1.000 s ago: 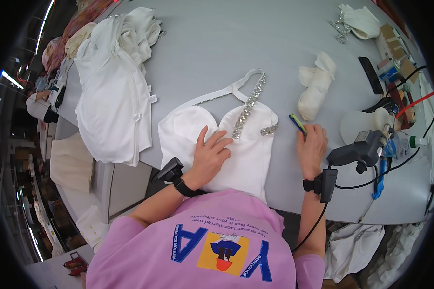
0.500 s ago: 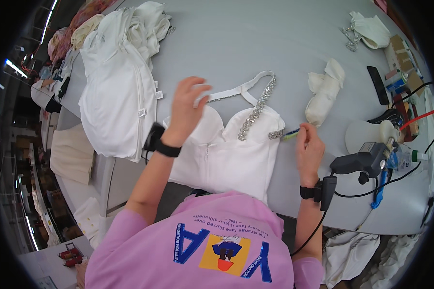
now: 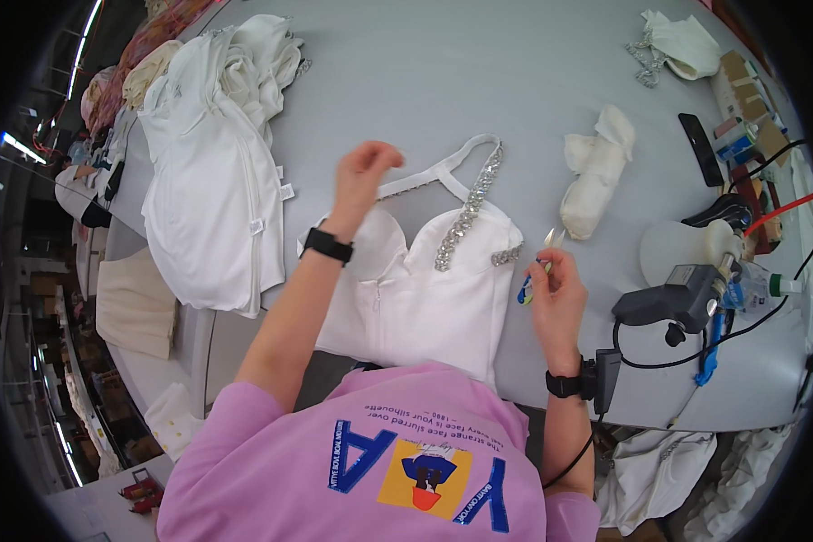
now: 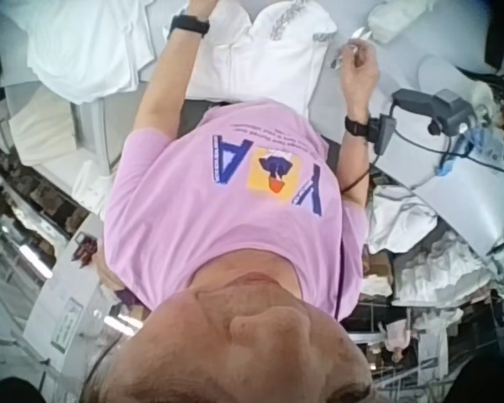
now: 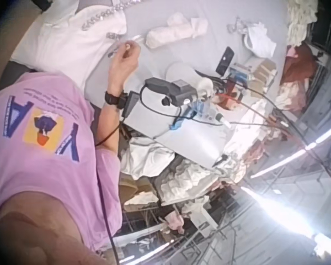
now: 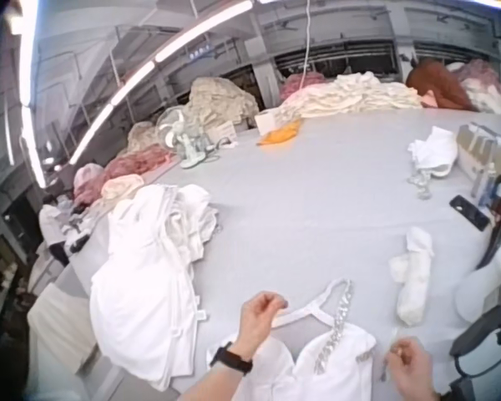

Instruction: Sewing rhinestone trim onto the neckline of a white corset-style top.

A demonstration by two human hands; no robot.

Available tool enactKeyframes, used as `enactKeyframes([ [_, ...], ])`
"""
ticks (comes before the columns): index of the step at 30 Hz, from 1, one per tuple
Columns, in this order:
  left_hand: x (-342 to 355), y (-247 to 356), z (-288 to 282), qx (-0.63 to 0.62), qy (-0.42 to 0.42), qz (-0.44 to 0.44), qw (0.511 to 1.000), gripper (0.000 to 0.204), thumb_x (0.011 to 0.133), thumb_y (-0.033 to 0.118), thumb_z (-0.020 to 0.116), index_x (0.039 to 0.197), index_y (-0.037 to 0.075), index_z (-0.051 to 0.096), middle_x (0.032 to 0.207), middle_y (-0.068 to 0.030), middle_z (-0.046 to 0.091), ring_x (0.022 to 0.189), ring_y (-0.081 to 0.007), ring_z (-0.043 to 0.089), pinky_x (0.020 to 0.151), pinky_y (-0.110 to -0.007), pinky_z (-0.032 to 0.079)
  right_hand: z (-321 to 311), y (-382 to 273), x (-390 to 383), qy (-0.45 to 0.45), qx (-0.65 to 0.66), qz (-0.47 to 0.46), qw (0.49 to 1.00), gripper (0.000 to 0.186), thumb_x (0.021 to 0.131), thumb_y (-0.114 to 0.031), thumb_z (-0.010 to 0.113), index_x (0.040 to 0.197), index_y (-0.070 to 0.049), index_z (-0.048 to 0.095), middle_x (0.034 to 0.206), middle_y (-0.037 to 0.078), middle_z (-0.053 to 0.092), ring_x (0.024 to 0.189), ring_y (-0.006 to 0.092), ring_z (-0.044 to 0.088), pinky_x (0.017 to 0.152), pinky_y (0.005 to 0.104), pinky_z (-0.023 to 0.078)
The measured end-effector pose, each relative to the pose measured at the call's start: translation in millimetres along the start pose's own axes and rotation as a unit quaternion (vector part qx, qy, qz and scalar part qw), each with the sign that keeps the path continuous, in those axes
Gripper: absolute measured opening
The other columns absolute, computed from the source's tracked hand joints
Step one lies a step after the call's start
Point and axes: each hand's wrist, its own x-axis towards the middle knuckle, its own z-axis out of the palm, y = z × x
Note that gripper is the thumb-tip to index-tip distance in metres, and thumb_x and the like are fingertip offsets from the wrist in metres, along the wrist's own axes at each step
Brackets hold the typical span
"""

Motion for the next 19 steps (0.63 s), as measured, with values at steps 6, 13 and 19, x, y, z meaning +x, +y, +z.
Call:
enactKeyframes([
  [6, -34, 29, -108, 0.254, 0.326, 0.04, 0.91, 0.062, 0.078, 0.005, 0.06, 0.131, 0.001, 0.03, 0.111, -0.0118, 0.051, 0.102, -0.0184, 0.05, 0.085, -0.03, 0.043, -7, 7, 9, 0.008, 0.018, -0.024, 1.0, 0.045, 0.089, -0.003, 0.043, 0.132, -0.004, 0.027, 0.073, 0.004, 0.055, 0.067, 0.0075, 0.048, 0.063, 0.0207, 0.04],
  [13, -105, 5, -148, 0.094, 0.118, -0.161, 0.975, 0.027, 0.077, 0.013, 0.067, 0.099, -0.002, 0.061, 0.096, -0.0076, 0.061, 0.097, -0.0168, 0.055, 0.074, -0.025, 0.048, 13, -2, 20, -0.033, 0.064, 0.001, 0.997, 0.029, 0.094, -0.011, 0.038, 0.12, -0.001, 0.044, 0.073, 0.001, 0.049, 0.065, 0.0059, 0.045, 0.061, 0.019, 0.037],
  [19, -118, 5, -104, 0.264, 0.112, 0.022, 0.958, 0.019, 0.082, 0.018, 0.063, 0.099, 0.009, 0.065, 0.098, -0.0085, 0.065, 0.092, -0.0244, 0.06, 0.087, -0.032, 0.043, 57, -12, 27, -0.022, 0.004, 0.022, 0.999, 0.033, 0.087, -0.026, 0.057, 0.11, -0.002, 0.055, 0.074, -0.005, 0.053, 0.061, 0.0024, 0.044, 0.05, 0.0175, 0.033],
])
